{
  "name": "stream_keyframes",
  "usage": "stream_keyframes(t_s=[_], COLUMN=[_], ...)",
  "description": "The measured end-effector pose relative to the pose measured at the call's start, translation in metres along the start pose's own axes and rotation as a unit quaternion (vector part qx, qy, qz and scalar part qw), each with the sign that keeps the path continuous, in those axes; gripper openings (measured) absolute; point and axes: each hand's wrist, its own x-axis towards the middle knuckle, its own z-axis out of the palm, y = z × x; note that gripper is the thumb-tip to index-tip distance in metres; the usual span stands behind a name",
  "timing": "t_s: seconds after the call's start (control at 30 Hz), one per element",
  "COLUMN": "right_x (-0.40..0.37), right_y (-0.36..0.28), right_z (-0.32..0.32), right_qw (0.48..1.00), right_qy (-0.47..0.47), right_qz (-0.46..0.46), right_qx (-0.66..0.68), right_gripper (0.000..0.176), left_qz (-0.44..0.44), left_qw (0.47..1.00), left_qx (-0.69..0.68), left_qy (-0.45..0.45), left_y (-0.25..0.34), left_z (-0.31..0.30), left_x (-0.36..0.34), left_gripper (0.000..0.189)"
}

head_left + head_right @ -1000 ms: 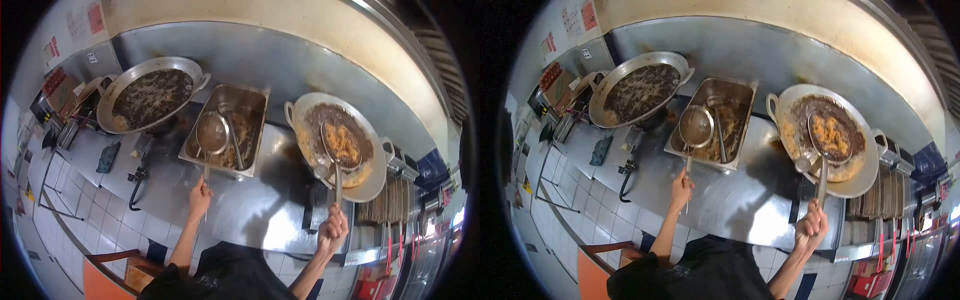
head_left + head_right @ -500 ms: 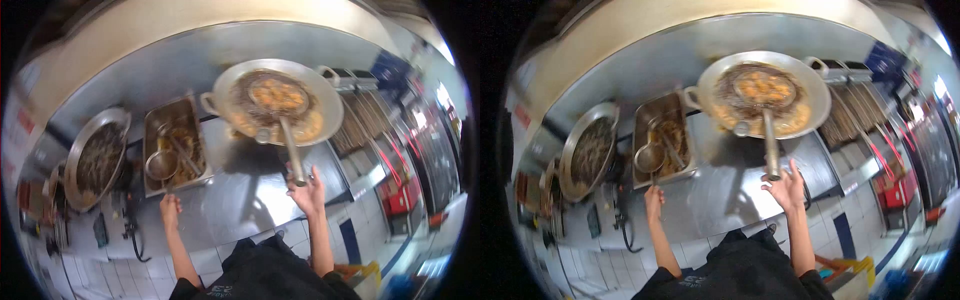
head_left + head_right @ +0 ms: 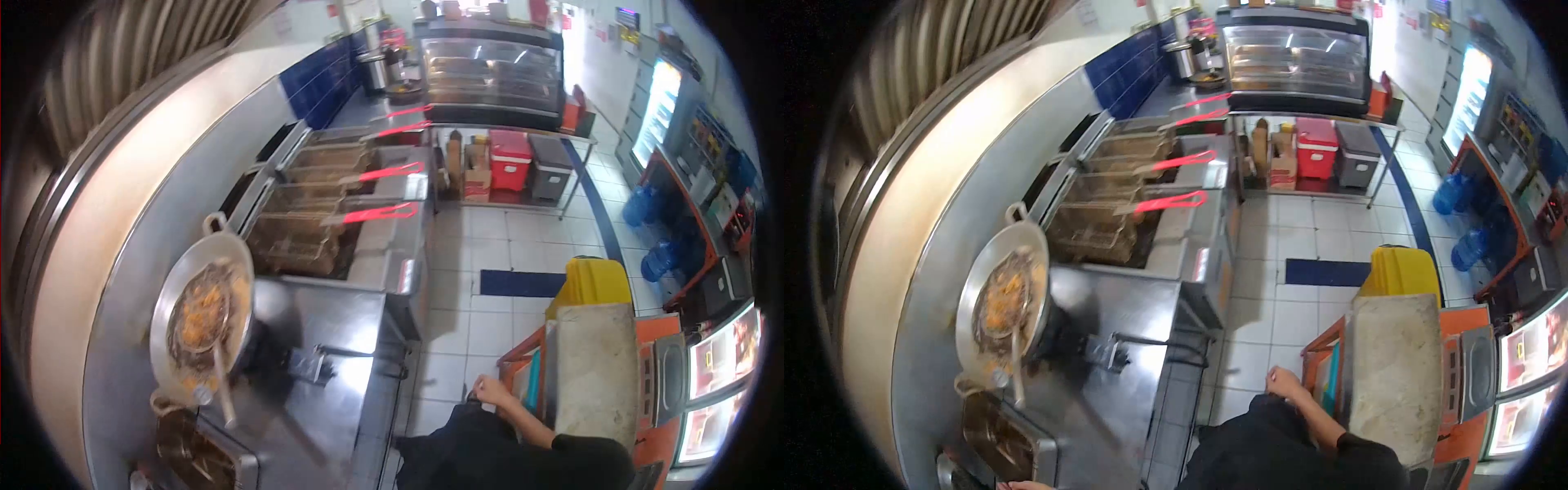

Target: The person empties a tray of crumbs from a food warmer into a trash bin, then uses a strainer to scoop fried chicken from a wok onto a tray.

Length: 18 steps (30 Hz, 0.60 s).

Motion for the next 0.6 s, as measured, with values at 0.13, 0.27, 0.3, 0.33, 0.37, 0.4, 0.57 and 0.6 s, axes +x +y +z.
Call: stream_keyframes(t_s=[0.13, 0.27, 0.3, 0.33, 0.37, 0.4, 0.57, 0.6], right_x=[0.01, 0.045, 0.054, 0.063, 0.072, 0.081, 0.124, 0.133], right_y=[0.048, 0.043, 0.03, 0.018, 0.01, 0.002, -0.011, -0.013], right_z=[-0.06, -0.106, -0.124, -0.138, -0.151, -0.163, -0.228, -0.246], right_qw=[0.997, 0.986, 0.981, 0.974, 0.967, 0.959, 0.937, 0.936], right_qy=[-0.018, 0.024, 0.03, 0.034, 0.043, 0.053, 0.12, 0.114], right_qz=[0.054, 0.021, 0.002, -0.018, -0.04, -0.063, -0.097, -0.081], right_qx=[0.058, 0.162, 0.194, 0.225, 0.249, 0.272, 0.315, 0.323], right_gripper=[0.034, 0.027, 0.027, 0.026, 0.026, 0.025, 0.024, 0.025], left_qz=[0.188, 0.301, 0.328, 0.324, 0.312, 0.318, 0.382, 0.428], left_qw=[0.958, 0.784, 0.655, 0.555, 0.442, 0.443, 0.418, 0.42], left_qx=[-0.21, -0.151, -0.103, -0.017, 0.071, 0.071, 0.117, 0.111], left_qy=[-0.05, -0.522, -0.672, -0.766, -0.838, -0.836, -0.816, -0.792], left_y=[0.048, 0.068, 0.067, 0.063, 0.065, 0.075, 0.134, 0.144], left_z=[0.108, 0.181, 0.193, 0.206, 0.215, 0.22, 0.292, 0.31], left_x=[-0.134, -0.327, -0.358, -0.388, -0.412, -0.428, -0.5, -0.511], left_gripper=[0.026, 0.025, 0.029, 0.036, 0.043, 0.043, 0.039, 0.038])
